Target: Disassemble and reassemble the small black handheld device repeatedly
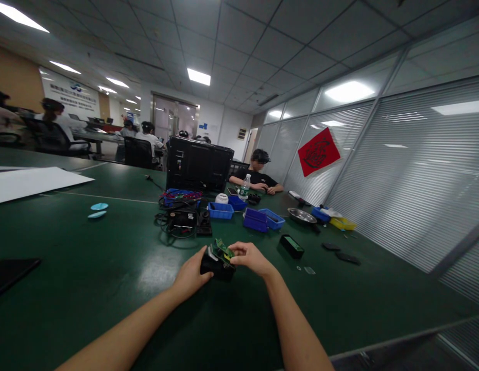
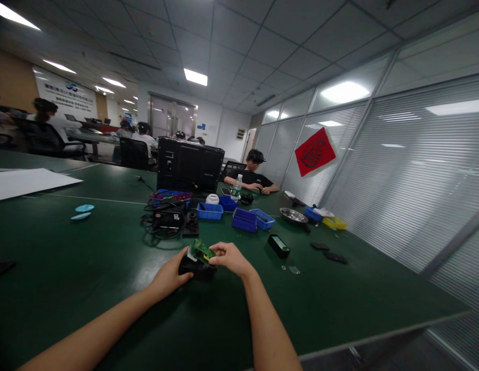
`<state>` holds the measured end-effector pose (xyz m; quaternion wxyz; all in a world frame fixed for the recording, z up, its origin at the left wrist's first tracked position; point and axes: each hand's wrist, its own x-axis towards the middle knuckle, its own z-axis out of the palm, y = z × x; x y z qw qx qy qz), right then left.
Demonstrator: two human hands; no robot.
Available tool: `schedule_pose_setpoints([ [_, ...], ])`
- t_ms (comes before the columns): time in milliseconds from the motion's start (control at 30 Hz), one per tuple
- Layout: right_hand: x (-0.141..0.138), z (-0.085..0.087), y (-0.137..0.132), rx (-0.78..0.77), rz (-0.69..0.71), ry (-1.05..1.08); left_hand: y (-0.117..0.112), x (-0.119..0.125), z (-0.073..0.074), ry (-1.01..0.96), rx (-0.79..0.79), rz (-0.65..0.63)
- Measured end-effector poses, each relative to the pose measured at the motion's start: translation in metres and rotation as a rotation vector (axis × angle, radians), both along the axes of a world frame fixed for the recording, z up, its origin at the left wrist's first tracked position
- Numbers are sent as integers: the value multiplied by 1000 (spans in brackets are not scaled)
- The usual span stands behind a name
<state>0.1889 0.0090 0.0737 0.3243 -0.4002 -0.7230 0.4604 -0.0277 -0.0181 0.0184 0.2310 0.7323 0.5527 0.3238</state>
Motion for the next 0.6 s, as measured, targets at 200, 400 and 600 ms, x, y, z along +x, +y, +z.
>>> schedule_pose_setpoints([
  [200, -1, 3, -1, 190, -39, -227, 0, 0, 0, 13, -30, 8],
  [400, -8, 5, -5, 252, -62, -381, -1, 1, 1, 36, -38, 24],
  [600, -9, 3, -5, 299, -80, -416, -3, 1, 5, 44, -65, 22],
])
